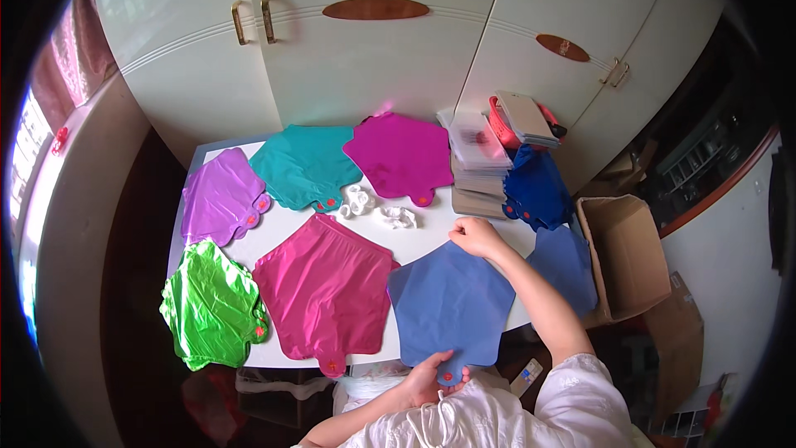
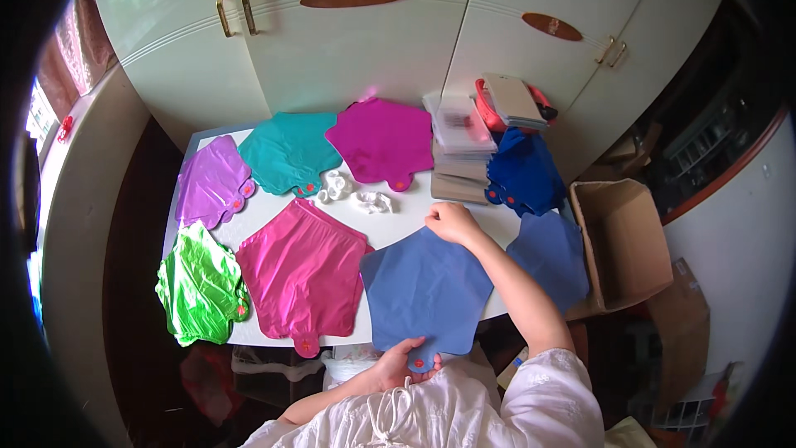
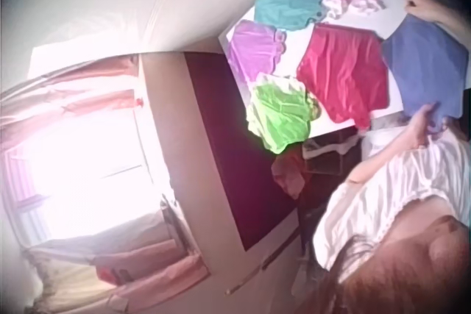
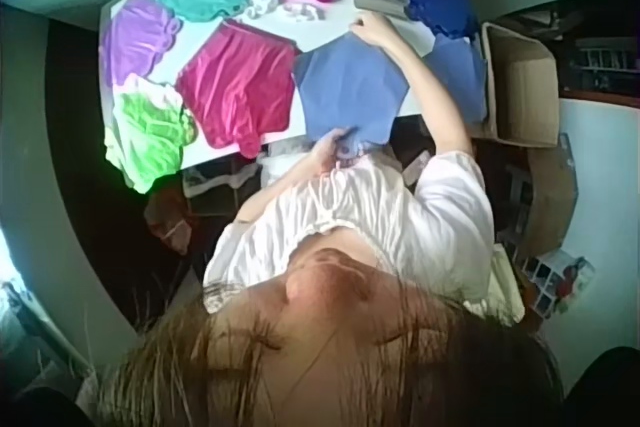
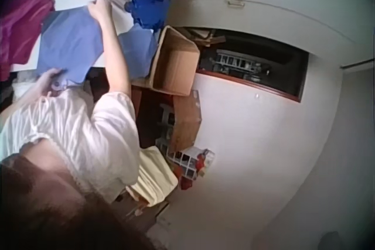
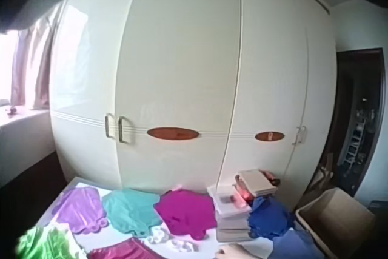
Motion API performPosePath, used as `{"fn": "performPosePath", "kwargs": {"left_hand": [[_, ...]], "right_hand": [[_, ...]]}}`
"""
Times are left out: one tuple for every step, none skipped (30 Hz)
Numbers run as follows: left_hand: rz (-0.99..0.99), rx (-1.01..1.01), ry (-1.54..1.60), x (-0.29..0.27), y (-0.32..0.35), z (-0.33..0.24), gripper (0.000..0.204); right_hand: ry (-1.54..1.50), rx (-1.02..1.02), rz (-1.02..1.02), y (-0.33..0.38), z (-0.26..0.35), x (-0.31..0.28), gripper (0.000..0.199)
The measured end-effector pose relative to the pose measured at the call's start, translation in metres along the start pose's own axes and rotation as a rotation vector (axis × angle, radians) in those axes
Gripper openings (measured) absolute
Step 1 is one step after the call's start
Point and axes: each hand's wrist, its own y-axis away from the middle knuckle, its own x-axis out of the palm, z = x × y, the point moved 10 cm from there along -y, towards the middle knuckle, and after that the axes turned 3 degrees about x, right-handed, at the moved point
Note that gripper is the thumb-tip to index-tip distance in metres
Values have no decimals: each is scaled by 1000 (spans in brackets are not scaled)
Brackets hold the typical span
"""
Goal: Folding colorful plastic sheets and placing them into cardboard-backed retail packaging.
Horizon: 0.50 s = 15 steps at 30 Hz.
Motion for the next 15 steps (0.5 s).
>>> {"fn": "performPosePath", "kwargs": {"left_hand": [[-36, 9, 81, 6, 5, -3, 32], [2, -4, 54, 9, 2, -3, 33], [42, -22, 22, 9, -2, -1, 34], [74, -31, -6, 6, -5, 0, 35], [115, -56, -15, -1, -13, 2, 35], [98, -67, -3, -6, -15, 3, 34], [82, -81, 8, -9, -17, 3, 34], [66, -96, 18, -13, -20, 5, 33], [93, -103, 3, -20, -26, 8, 33], [115, -107, -12, -29, -33, 9, 33], [139, -113, -28, -37, -40, 10, 33], [102, -80, -87, -37, -39, 6, 33], [66, -48, -147, -36, -38, 2, 33], [32, -18, -209, -36, -35, -3, 33], [38, -24, -204, -35, -34, -4, 33]], "right_hand": [[-5, 4, 2, 0, 1, -1, 22], [-3, 13, 10, 1, 1, -2, 24], [-1, 28, 13, 4, 0, -7, 25], [-7, 35, 21, 4, 2, -7, 26], [-4, 29, 20, 3, 4, -9, 27], [-9, 27, 20, 3, 5, -8, 29], [-12, 26, 19, 2, 5, -8, 30], [0, 28, 13, 3, 6, -10, 29], [4, 31, 4, 4, 7, -11, 29], [3, 31, -3, 3, 8, -11, 29], [-7, 12, -5, 1, 10, -10, 28], [-19, 0, -6, 2, 10, -9, 28], [-30, -11, -8, 2, 9, -9, 28], [-38, -5, 0, 2, 9, -8, 28], [-40, -1, 6, 2, 11, -9, 27]]}}
